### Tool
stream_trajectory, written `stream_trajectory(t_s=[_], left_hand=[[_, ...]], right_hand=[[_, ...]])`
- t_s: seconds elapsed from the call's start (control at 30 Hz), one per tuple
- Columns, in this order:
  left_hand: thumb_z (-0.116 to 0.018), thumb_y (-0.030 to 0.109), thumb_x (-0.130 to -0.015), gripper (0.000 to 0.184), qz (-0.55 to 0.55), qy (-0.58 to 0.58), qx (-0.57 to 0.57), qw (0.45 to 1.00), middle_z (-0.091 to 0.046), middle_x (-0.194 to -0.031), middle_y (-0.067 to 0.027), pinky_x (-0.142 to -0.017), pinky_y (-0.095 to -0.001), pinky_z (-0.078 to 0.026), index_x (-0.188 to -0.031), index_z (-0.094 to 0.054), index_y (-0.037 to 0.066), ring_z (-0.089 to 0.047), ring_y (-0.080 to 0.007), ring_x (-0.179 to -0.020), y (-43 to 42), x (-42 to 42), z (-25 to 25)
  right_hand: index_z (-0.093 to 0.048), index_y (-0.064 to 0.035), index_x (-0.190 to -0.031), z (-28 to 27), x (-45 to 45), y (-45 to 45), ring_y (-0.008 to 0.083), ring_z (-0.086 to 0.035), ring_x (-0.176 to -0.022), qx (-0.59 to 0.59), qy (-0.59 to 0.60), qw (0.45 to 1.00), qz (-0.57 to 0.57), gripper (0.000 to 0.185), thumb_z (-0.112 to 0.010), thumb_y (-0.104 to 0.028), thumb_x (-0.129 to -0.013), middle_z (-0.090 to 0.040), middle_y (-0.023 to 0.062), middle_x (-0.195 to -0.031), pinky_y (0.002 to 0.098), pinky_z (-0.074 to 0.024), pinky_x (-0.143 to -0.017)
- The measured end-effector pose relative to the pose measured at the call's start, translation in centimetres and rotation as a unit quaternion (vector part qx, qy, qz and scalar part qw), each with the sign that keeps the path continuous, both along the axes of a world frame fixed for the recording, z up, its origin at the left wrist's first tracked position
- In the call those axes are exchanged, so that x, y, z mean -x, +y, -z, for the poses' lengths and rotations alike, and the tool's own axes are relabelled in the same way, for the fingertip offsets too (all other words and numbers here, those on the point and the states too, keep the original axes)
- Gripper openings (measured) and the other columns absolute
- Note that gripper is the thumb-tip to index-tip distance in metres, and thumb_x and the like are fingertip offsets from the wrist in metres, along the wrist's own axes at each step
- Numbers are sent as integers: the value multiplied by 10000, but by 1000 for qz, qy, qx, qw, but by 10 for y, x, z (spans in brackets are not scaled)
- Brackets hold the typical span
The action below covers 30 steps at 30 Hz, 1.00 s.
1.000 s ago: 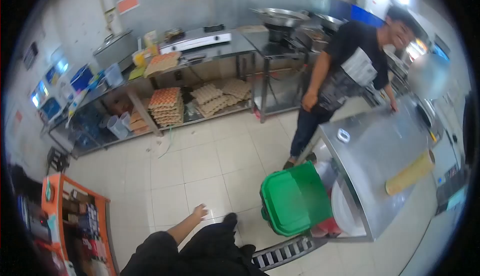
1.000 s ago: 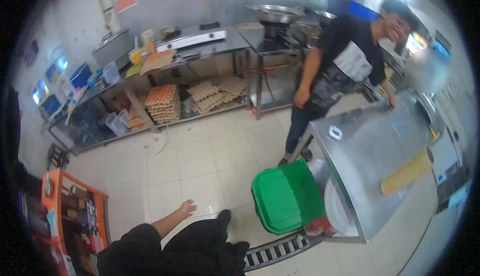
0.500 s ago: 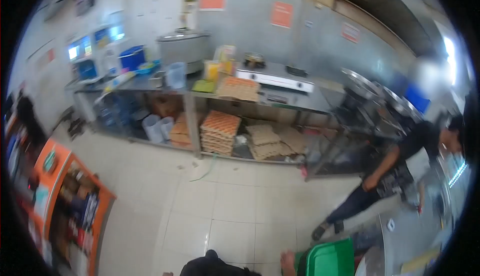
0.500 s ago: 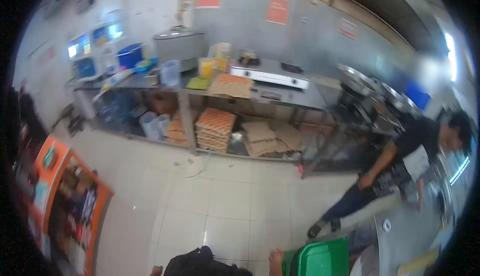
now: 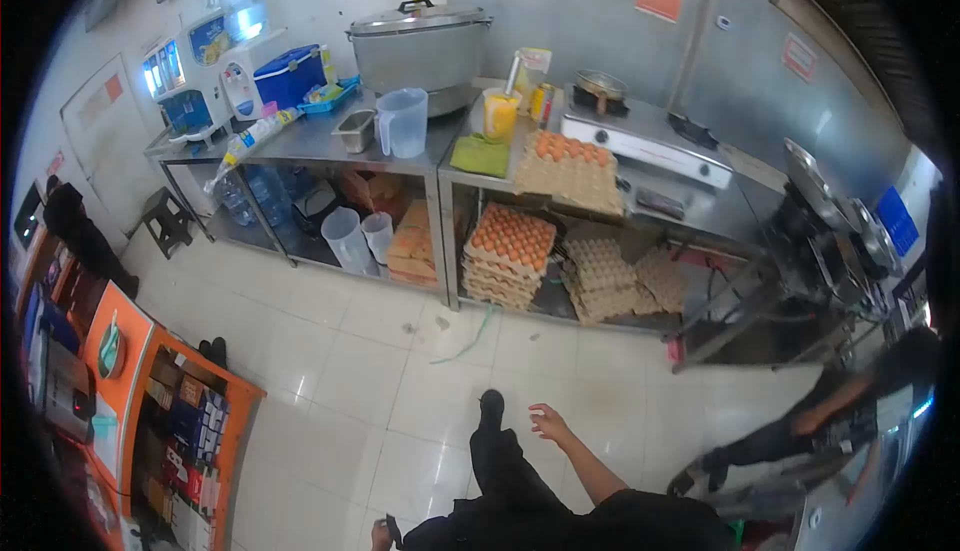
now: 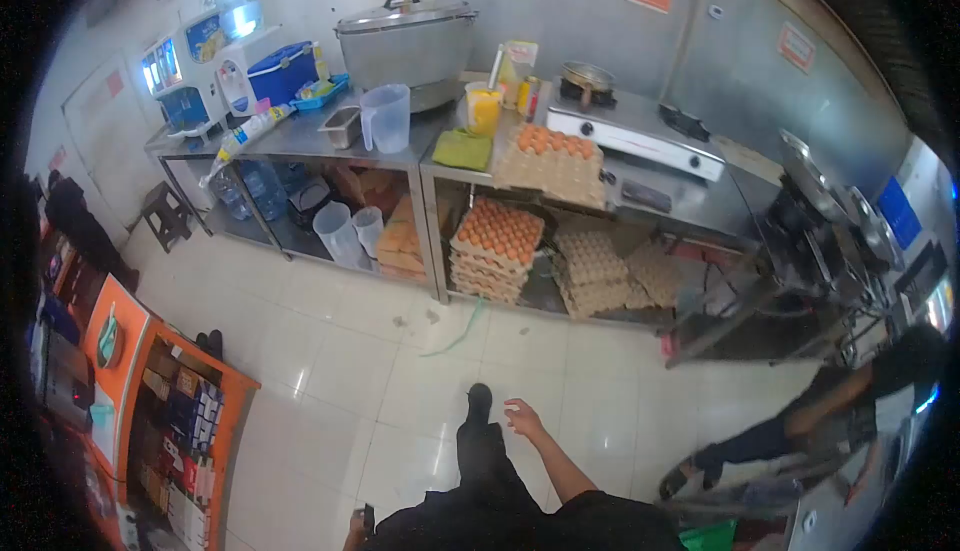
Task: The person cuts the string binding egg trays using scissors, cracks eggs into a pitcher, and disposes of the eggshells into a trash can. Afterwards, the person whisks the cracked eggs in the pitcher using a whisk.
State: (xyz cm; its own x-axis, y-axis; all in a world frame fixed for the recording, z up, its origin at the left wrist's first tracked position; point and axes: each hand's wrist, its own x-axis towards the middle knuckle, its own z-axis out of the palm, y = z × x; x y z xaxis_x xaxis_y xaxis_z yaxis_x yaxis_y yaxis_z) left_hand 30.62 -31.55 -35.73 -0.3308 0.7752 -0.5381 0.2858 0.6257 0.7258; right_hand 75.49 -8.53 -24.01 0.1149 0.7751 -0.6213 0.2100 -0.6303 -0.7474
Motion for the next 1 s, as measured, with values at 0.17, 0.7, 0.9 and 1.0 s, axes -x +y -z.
stream_trajectory(t_s=[0.17,0.7,0.9,1.0], left_hand=[[-515,246,-823,296,39,79,150,985,-581,-817,-84,-643,-338,-466,-1008,-536,16,-557,-205,-718,87,-46,-13],[-507,269,-838,350,80,38,113,990,-610,-933,-143,-731,-360,-473,-1059,-522,-1,-586,-263,-860,341,-96,-60],[-498,240,-848,359,142,73,-37,987,-592,-1016,-215,-817,-369,-455,-1142,-496,34,-572,-330,-977,533,-63,-92],[-484,312,-881,464,214,-7,-215,953,-495,-1181,-238,-943,-362,-362,-1217,-430,-3,-473,-316,-1129,667,-109,-181]], right_hand=[[-596,-165,-1022,-22,4,196,316,-576,-862,-226,-175,927,-244,284,-574,-272,-760,-614,147,-904,387,-457,-775],[-332,-248,-1329,-186,62,635,475,-157,-1263,-154,-485,856,-95,636,-523,-505,-780,-107,235,-1418,635,-328,-866],[-525,-125,-1143,-163,43,622,312,-579,-841,-301,-404,853,-139,398,-491,-385,-843,-577,232,-958,412,-480,-670],[-540,-101,-1119,-209,65,576,317,-596,-735,-269,-291,911,-118,394,-483,-384,-851,-610,187,-774,438,-469,-645]])
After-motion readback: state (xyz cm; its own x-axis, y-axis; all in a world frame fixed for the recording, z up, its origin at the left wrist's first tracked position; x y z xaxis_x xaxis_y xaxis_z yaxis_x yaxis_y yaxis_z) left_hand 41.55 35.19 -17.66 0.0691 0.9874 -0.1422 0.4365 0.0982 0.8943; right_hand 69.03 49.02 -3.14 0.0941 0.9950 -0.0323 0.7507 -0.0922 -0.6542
